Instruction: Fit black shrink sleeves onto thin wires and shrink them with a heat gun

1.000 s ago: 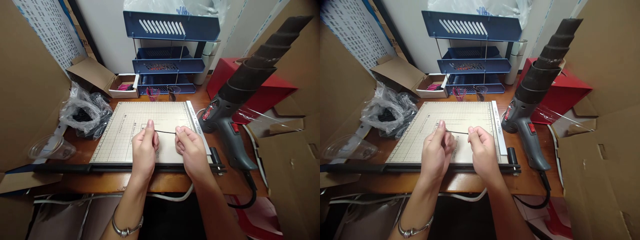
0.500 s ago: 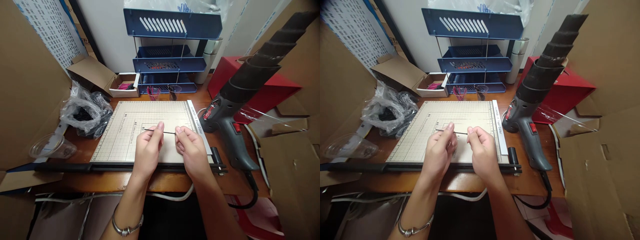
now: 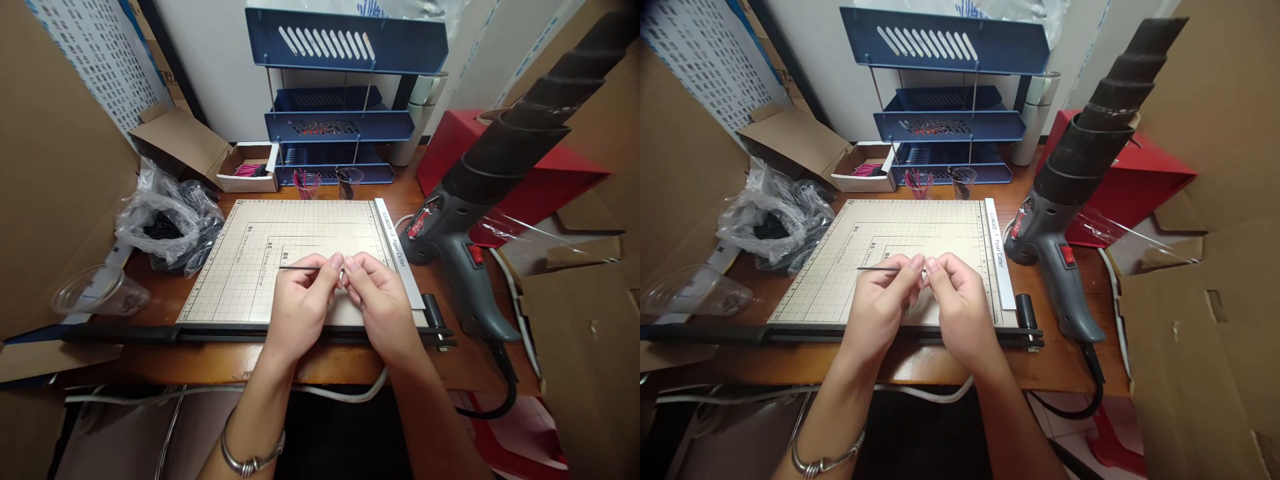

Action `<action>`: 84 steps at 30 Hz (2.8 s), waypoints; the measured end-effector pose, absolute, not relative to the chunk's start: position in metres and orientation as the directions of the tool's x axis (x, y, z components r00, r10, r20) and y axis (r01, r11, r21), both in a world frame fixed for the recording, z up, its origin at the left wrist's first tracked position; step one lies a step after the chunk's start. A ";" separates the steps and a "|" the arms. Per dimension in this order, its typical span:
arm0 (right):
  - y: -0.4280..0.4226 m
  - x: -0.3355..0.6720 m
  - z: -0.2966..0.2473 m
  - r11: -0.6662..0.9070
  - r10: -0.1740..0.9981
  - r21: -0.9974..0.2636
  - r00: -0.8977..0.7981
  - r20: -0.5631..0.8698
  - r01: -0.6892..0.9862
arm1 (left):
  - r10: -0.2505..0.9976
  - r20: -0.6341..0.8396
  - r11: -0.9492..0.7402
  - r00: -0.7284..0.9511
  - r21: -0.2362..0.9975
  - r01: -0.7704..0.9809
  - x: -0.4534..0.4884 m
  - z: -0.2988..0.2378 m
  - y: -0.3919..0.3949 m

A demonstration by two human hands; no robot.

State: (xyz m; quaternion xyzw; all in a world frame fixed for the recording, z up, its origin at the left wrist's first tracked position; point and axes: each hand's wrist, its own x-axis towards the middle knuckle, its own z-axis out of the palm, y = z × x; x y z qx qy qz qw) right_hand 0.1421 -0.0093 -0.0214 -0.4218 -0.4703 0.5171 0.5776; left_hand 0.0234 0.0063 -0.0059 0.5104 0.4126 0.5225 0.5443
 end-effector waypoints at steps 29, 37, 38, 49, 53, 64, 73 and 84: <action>-0.010 0.143 -0.020 0.047 0.999 -0.962 0.016 0.044 -0.268 | 0.986 0.153 -0.150 0.062 0.987 -0.055 0.002 -0.002 0.010; -0.012 0.145 -0.017 0.058 0.996 -0.990 -0.057 0.066 -0.132 | 0.992 0.098 -0.087 0.078 0.987 -0.133 0.001 -0.004 0.010; -0.012 0.146 -0.017 0.061 0.996 -0.992 -0.065 0.069 -0.113 | 0.993 0.092 -0.081 0.074 0.986 -0.144 0.001 -0.005 0.010; -0.011 0.144 -0.017 0.070 0.995 -0.995 -0.067 0.075 -0.071 | 0.994 0.080 -0.067 0.079 0.986 -0.154 -0.002 -0.007 0.009; -0.012 0.144 -0.017 0.070 0.995 -0.996 -0.066 0.074 -0.063 | 0.995 0.077 -0.066 0.069 0.986 -0.154 -0.002 -0.009 0.010; -0.012 0.144 -0.014 0.058 0.997 -0.994 -0.053 0.064 -0.098 | 0.996 0.078 -0.072 0.049 0.991 -0.109 -0.001 -0.008 0.010; -0.011 0.143 -0.012 0.066 0.997 -0.993 -0.031 0.069 -0.095 | 0.997 0.068 -0.064 0.046 0.994 -0.085 -0.002 -0.008 0.010; -0.010 0.141 -0.015 0.072 0.997 -0.993 -0.001 0.073 -0.094 | 0.989 0.128 -0.122 0.075 0.989 -0.084 -0.003 -0.011 0.010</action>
